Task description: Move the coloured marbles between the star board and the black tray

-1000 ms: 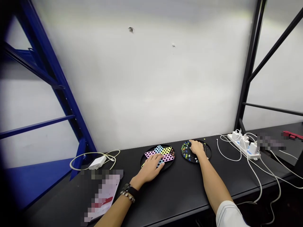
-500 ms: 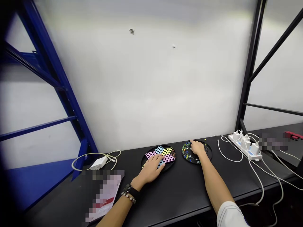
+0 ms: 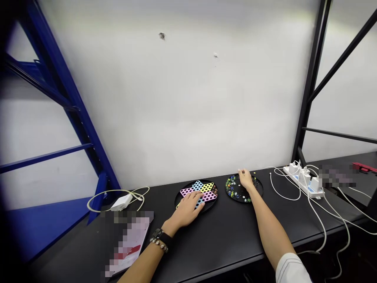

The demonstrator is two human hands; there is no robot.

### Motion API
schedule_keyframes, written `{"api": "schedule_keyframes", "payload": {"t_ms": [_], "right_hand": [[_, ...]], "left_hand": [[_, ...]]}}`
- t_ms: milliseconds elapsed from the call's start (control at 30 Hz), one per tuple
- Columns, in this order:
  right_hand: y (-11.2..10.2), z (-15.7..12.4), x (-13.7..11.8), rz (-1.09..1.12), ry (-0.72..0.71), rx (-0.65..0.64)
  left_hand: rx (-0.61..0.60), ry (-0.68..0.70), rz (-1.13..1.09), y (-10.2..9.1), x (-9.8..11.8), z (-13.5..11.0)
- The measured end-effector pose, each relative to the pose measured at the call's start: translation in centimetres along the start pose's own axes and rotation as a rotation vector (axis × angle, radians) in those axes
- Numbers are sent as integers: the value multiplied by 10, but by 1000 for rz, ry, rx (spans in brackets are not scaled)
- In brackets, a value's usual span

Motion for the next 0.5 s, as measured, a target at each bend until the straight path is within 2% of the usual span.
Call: {"api": "schedule_keyframes", "payload": {"t_ms": [67, 100, 167, 267, 333, 500], "right_hand": [[2, -1, -6, 430, 84, -102], [3, -3, -9, 572, 124, -153], [9, -9, -15, 712, 190, -248], [25, -24, -22, 755, 280, -383], [42, -38, -27, 700, 278, -417], [101, -87, -52, 650, 97, -404]], "left_hand": [[3, 0, 7, 1, 0, 0], [6, 3, 13, 1, 0, 0], [13, 11, 24, 2, -1, 1], [12, 11, 33, 2, -1, 1], [4, 5, 33, 2, 0, 1], [-25, -4, 43, -1, 4, 1]]}}
Point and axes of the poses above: each hand's wrist, its own z-axis towards the middle knuckle, its own y-axis out of the palm, x = y × z, the point moved 3 cm from there along z, towards the middle knuckle, and after that the axes turned 13 degrees about y, right-handed, at the moved point
